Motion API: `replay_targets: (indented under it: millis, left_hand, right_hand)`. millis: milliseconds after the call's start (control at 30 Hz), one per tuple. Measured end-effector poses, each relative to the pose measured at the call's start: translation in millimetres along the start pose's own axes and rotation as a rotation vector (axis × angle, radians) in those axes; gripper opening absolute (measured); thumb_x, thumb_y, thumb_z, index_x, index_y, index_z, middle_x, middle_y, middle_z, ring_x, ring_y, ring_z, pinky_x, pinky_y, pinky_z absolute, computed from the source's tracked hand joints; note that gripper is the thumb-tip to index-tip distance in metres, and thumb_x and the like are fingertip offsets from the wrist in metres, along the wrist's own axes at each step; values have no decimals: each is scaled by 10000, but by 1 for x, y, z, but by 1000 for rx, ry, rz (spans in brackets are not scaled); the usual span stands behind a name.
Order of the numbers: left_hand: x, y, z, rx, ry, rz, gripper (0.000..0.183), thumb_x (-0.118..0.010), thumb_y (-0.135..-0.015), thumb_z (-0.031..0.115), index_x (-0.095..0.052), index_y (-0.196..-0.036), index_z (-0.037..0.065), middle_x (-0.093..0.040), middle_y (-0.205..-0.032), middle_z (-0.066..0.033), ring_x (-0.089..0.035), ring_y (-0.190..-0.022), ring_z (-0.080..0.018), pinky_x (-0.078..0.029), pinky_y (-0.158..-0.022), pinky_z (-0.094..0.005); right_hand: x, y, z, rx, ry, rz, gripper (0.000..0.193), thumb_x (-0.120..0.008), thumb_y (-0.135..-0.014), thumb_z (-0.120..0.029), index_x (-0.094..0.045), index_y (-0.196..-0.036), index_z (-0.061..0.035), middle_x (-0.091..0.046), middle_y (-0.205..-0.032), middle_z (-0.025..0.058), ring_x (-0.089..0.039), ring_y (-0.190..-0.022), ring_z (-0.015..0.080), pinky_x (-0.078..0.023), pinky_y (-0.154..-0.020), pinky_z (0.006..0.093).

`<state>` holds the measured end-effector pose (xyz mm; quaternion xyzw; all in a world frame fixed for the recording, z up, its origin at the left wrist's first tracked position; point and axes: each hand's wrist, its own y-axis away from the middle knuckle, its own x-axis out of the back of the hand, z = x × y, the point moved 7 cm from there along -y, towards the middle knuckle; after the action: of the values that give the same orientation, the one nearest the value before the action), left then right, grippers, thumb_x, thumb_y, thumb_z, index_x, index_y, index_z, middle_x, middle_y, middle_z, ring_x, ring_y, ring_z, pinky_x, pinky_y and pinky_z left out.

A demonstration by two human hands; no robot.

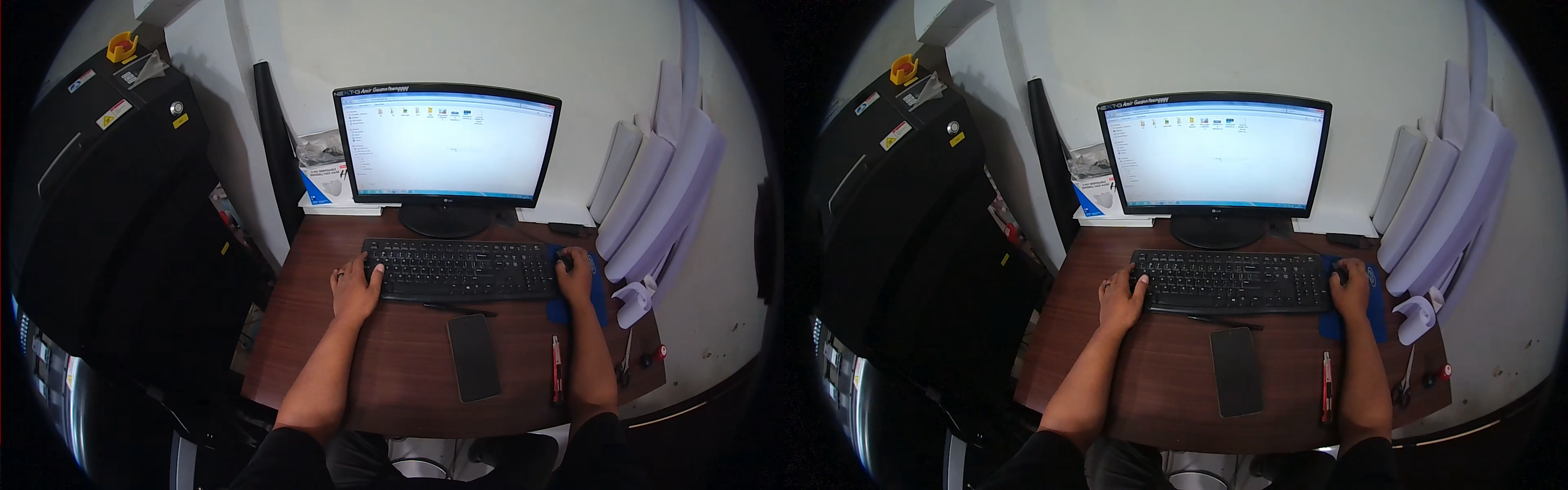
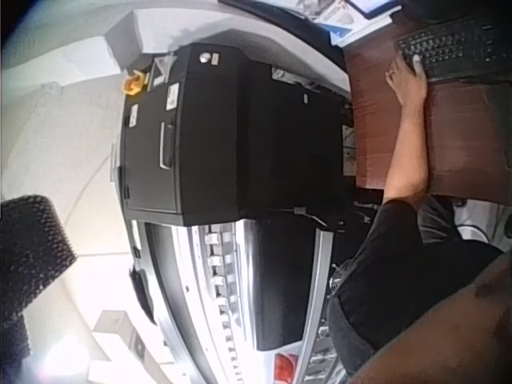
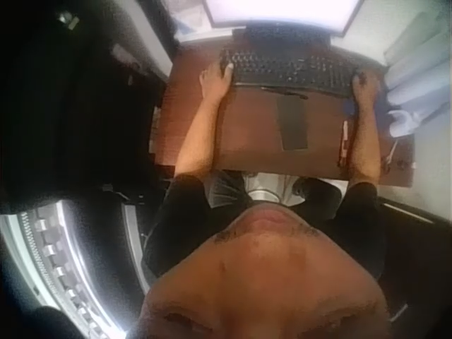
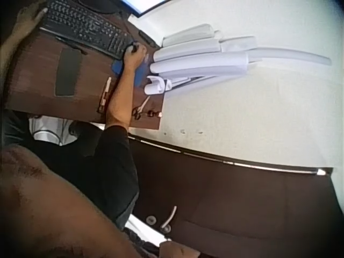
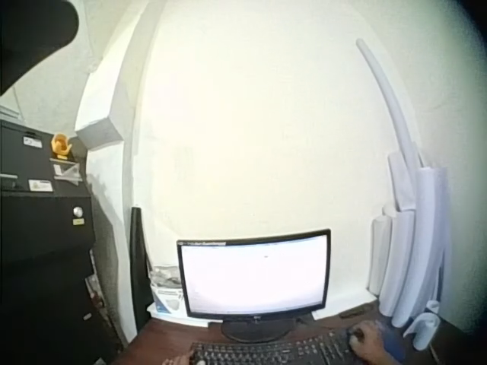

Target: Creating or editing a digital sign layout using design software on a computer.

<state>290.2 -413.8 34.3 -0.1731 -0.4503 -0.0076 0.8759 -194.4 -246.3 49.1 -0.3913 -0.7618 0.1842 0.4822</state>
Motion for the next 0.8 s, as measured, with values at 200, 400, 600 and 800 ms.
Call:
replay_targets:
  millis: [200,400,600,800]
  left_hand:
    - [1,1,1,3,2,4,594,-496,-1008,495,-511,-1428,75,-567,-1413,-181,-485,-1356,-377,-229,-1203,-526]
    - [2,1,1,-3,3,18,591,-499,-1006,496,-515,-1422,77,-575,-1399,-182,-491,-1349,-376,-236,-1197,-533]
    - [2,2,1,-20,8,37,584,-506,-1005,491,-520,-1414,74,-578,-1394,-179,-502,-1333,-392,-239,-1194,-534]
    - [1,2,2,-20,8,32,579,-506,-1005,489,-525,-1408,73,-578,-1392,-182,-506,-1326,-394,-238,-1195,-531]
  right_hand:
    - [1,0,3,-2,27,-5,251,-707,-768,-59,-645,-1009,-30,-631,-1085,164,-627,-1038,370,-497,-927,439]
    - [0,0,1,-11,8,4,243,-726,-788,-66,-648,-1015,-27,-630,-1087,164,-627,-1046,367,-500,-930,433]
    - [1,0,-1,-9,21,6,245,-735,-795,-66,-648,-1020,-22,-625,-1102,166,-625,-1057,364,-501,-932,426]
    - [1,0,3,-4,17,9,255,-740,-798,-63,-642,-1030,-23,-622,-1111,163,-623,-1061,360,-501,-931,421]
